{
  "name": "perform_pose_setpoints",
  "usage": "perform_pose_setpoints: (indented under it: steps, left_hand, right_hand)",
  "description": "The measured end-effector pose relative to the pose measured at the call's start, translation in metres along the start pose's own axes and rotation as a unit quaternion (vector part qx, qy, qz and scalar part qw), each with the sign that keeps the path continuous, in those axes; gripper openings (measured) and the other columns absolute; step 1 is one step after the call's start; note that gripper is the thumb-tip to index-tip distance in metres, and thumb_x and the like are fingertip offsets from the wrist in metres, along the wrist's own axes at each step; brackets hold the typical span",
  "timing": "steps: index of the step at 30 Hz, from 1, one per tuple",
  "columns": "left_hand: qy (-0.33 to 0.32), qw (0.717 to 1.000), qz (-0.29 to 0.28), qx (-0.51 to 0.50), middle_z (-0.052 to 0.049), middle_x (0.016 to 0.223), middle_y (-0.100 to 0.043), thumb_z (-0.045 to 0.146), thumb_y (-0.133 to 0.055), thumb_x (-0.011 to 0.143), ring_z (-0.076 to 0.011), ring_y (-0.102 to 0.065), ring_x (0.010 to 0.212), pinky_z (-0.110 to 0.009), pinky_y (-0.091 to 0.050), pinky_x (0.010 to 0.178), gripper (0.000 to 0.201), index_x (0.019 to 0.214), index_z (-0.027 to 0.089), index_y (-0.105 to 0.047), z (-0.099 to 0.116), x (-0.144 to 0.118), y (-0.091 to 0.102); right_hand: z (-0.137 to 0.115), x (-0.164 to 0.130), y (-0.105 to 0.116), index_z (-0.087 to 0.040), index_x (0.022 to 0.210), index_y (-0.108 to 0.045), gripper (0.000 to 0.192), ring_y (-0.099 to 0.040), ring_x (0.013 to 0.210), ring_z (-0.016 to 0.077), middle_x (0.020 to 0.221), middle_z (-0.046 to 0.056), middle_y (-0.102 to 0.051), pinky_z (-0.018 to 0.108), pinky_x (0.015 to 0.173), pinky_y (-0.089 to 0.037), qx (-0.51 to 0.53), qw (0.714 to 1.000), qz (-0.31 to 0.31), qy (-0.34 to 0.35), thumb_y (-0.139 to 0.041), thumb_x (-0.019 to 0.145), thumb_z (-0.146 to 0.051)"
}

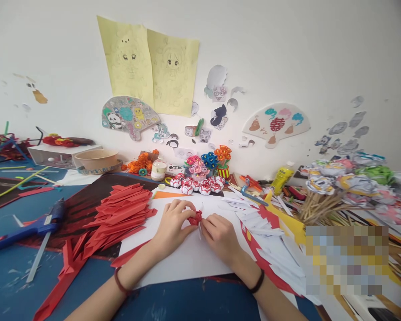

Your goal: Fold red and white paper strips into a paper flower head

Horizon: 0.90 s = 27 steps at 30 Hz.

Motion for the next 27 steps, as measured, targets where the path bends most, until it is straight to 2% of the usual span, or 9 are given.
perform_pose_setpoints:
  steps: [4,7,11,17,21,27]
  left_hand:
    - [0.003,1.000,0.004,-0.006,-0.001,0.110,-0.063,0.022,-0.071,0.081,-0.0230,-0.050,0.101,-0.039,-0.036,0.084,0.006,0.082,0.024,-0.066,0.002,-0.001,-0.001]
    - [-0.002,1.000,0.003,-0.009,-0.001,0.106,-0.065,0.022,-0.073,0.080,-0.0228,-0.050,0.099,-0.039,-0.035,0.083,0.013,0.072,0.021,-0.063,0.003,-0.002,-0.002]
    - [-0.006,1.000,0.000,-0.010,-0.002,0.103,-0.065,0.024,-0.073,0.079,-0.0233,-0.050,0.098,-0.039,-0.035,0.083,0.014,0.070,0.022,-0.063,0.002,-0.002,-0.002]
    - [-0.002,1.000,0.003,0.026,-0.001,0.100,-0.064,0.031,-0.070,0.083,-0.0221,-0.049,0.095,-0.038,-0.034,0.082,0.014,0.077,0.021,-0.061,0.000,-0.003,-0.003]
    - [-0.019,0.998,-0.005,0.055,-0.002,0.109,-0.062,0.039,-0.070,0.082,-0.0235,-0.048,0.099,-0.038,-0.033,0.083,0.018,0.088,0.023,-0.062,0.001,-0.002,-0.002]
    - [-0.043,0.995,-0.005,0.089,-0.004,0.115,-0.060,0.035,-0.066,0.086,-0.0244,-0.049,0.103,-0.040,-0.033,0.087,0.018,0.099,0.025,-0.060,0.005,-0.003,0.000]
  right_hand:
    - [0.001,-0.001,-0.003,-0.017,0.071,-0.060,0.027,-0.051,0.065,0.0157,0.068,0.003,-0.057,0.028,0.060,-0.035,0.024,0.999,-0.036,-0.019,-0.045,0.093,-0.012]
    - [0.002,-0.003,-0.005,-0.018,0.072,-0.059,0.025,-0.052,0.067,0.0161,0.071,0.003,-0.057,0.028,0.061,-0.037,0.050,0.996,-0.063,-0.027,-0.045,0.092,-0.011]
    - [0.002,-0.003,-0.006,-0.017,0.075,-0.059,0.023,-0.053,0.070,0.0169,0.073,0.004,-0.058,0.028,0.063,-0.039,0.068,0.994,-0.081,-0.025,-0.045,0.092,-0.012]
    - [0.005,-0.002,-0.008,-0.017,0.077,-0.060,0.021,-0.054,0.073,0.0171,0.077,0.004,-0.060,0.028,0.066,-0.040,0.095,0.990,-0.096,-0.052,-0.047,0.094,-0.012]
    - [0.012,-0.002,-0.010,-0.018,0.077,-0.061,0.023,-0.055,0.075,0.0159,0.077,0.003,-0.061,0.026,0.068,-0.041,0.137,0.982,-0.084,-0.096,-0.048,0.095,-0.012]
    - [0.016,-0.001,-0.009,-0.019,0.077,-0.062,0.023,-0.055,0.075,0.0162,0.077,0.003,-0.061,0.026,0.069,-0.042,0.152,0.980,-0.066,-0.114,-0.049,0.095,-0.013]
Point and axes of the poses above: each hand's wrist, its own x-axis towards the middle knuckle, its own y-axis out of the back of the hand, z = x × y, the point moved 4 cm from there along x, towards the middle knuckle
